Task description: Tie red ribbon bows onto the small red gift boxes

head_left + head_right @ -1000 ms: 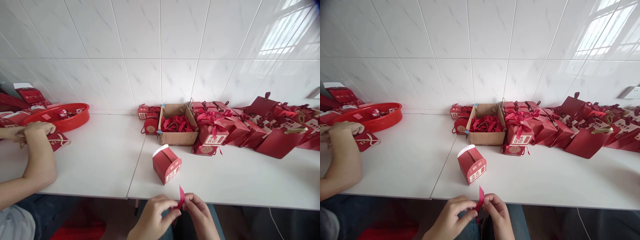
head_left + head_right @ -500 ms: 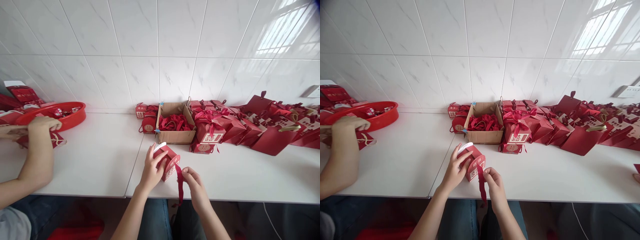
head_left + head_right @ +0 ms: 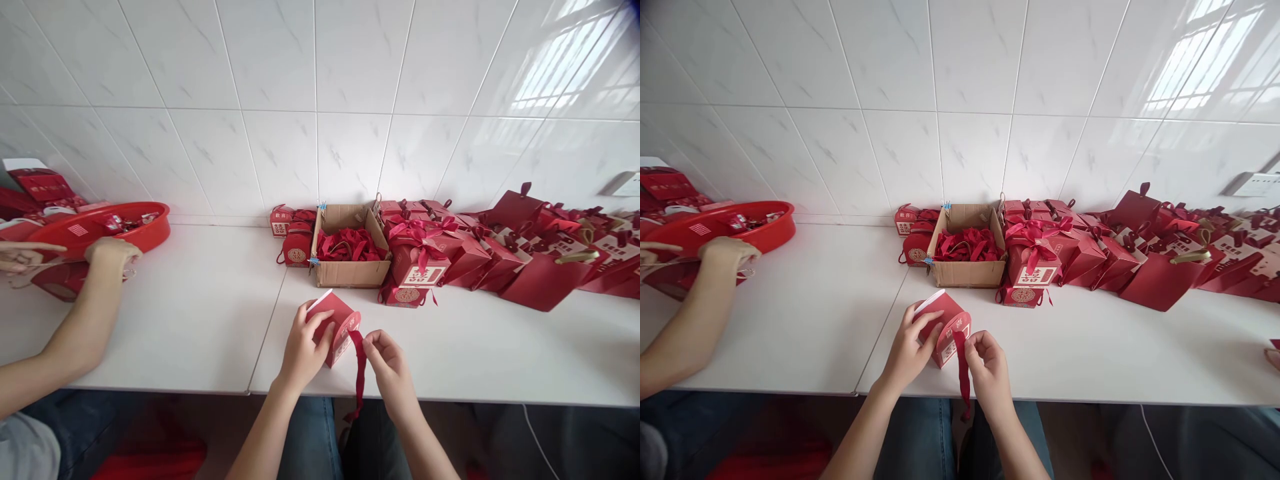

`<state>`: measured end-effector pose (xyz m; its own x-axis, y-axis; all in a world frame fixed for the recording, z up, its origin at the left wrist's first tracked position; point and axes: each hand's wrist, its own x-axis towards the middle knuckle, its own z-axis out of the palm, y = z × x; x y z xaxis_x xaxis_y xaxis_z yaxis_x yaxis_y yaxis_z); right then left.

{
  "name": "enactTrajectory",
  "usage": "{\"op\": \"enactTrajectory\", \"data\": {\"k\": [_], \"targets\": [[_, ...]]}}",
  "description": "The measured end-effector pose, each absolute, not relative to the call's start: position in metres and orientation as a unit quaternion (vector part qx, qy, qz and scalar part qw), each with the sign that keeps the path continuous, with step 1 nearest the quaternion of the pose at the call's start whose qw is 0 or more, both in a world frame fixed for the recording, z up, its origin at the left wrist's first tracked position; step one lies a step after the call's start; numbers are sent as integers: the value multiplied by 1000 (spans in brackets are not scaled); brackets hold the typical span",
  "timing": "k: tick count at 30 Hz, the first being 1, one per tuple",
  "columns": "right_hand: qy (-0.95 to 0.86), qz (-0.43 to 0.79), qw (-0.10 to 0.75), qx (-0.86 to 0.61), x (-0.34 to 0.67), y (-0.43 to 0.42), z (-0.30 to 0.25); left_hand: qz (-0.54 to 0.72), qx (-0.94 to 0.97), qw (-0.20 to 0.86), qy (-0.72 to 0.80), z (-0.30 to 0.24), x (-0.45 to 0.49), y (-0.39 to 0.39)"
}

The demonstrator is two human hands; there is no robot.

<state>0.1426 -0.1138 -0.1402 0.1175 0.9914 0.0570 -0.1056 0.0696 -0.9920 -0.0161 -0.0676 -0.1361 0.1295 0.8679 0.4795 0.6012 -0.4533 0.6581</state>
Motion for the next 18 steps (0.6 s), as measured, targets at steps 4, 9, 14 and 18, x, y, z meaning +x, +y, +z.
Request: {"op": "enactTrajectory", "data": {"k": [4, 9, 14, 18], "targets": [[-472, 466, 573, -482, 145, -116, -139, 428, 739, 167, 492, -136, -17, -72], [-476, 464, 567, -486, 146, -118, -139, 423, 741, 179, 490, -137, -18, -78], [-460, 473, 565, -496, 146, -122, -142, 422, 739, 188, 491, -136, -18, -84], [-453, 496, 557, -489, 145, -130, -139, 421, 736, 195, 494, -136, -18, -86]]}}
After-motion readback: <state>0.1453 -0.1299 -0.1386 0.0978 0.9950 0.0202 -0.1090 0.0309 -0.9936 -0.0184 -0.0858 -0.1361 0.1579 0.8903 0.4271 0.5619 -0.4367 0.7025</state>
